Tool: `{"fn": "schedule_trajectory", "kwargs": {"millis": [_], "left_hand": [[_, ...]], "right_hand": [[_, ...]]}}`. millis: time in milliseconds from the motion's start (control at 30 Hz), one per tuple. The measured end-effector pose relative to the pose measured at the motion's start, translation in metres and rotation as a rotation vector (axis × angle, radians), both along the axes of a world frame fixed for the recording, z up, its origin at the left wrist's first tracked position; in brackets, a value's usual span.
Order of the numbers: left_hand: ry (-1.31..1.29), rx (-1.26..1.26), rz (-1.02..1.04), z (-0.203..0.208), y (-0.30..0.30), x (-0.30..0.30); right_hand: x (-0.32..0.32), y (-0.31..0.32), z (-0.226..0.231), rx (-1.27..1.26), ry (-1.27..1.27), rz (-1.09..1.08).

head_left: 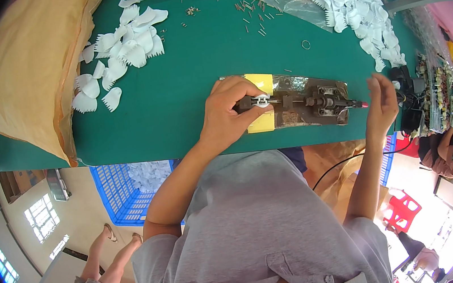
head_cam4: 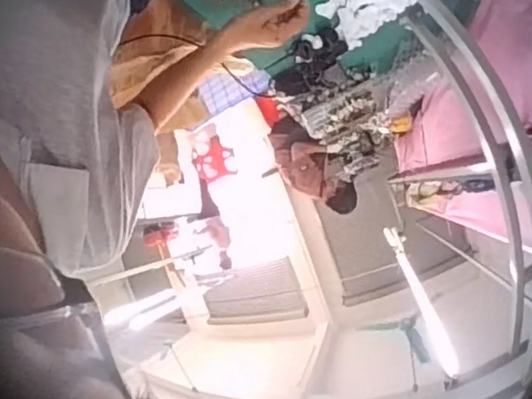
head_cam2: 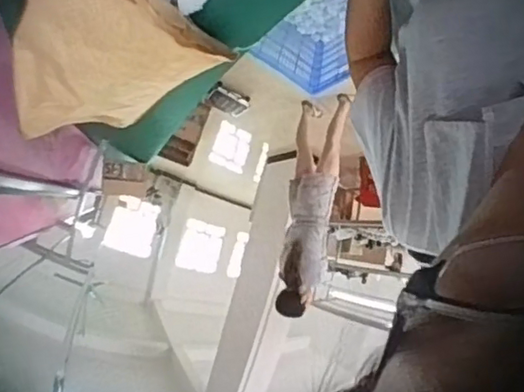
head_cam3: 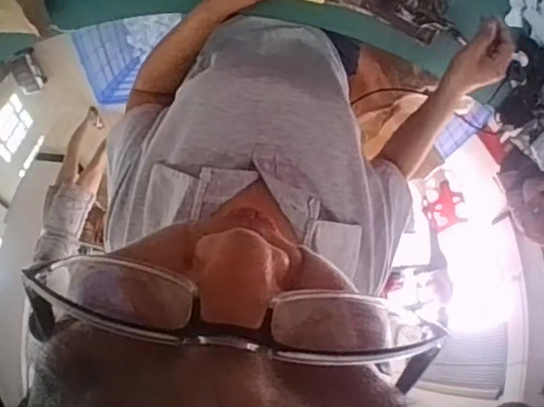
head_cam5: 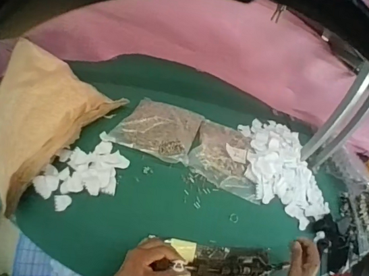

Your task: The person assembles hair clips by placing white plastic components into a metal jig, inserting a metal pin, and pressing a lever. They then remove the assembled clip and place it into a blue plastic crate, repeating the process.

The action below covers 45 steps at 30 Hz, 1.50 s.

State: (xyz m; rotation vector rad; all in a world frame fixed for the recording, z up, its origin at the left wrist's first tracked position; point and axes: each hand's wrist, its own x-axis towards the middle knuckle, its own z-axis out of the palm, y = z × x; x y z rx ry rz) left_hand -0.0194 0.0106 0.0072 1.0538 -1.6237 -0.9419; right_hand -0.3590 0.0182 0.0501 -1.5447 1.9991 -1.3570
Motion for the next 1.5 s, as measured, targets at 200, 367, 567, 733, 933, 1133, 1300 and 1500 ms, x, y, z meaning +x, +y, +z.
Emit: {"fn": "schedule_trajectory", "kwargs": {"millis": [200,367,567,733,933,1133,1300,1500], "left_hand": [[-0.063,0.027,-0.022,0.0,0.002,0.005],[-0.076,0.034,-0.02,0.0,0.0,0.001],[-0.063,0.028,-0.027,-0.003,0.001,0.002],[-0.021,-0.074,-0.035,-0.003,-0.002,0.003],[0.543,-0.058,-0.11,0.036,0.026,0.062],[-0.23,0.428,0.384,0.059,0.121,0.192],[-0.402,0.1,0.675,0.041,0.062,0.2],[-0.755,0.026,0.448,0.023,-0.003,0.217]], "right_hand": [[-0.035,0.021,-0.05,-0.038,0.462,-0.024],[-0.027,-0.009,0.005,-0.242,-0.924,0.068],[0.039,-0.009,0.04,-0.169,-0.296,0.15],[-0.033,0.0,-0.03,-0.158,-0.822,-0.102],[-0.039,0.003,-0.07,-0.115,-0.561,-0.147],[-0.037,0.0,-0.067,-0.135,-0.487,-0.23],[-0.04,0.0,-0.064,-0.128,-0.436,-0.207],[-0.028,0.003,-0.069,-0.11,-0.471,-0.25]]}}
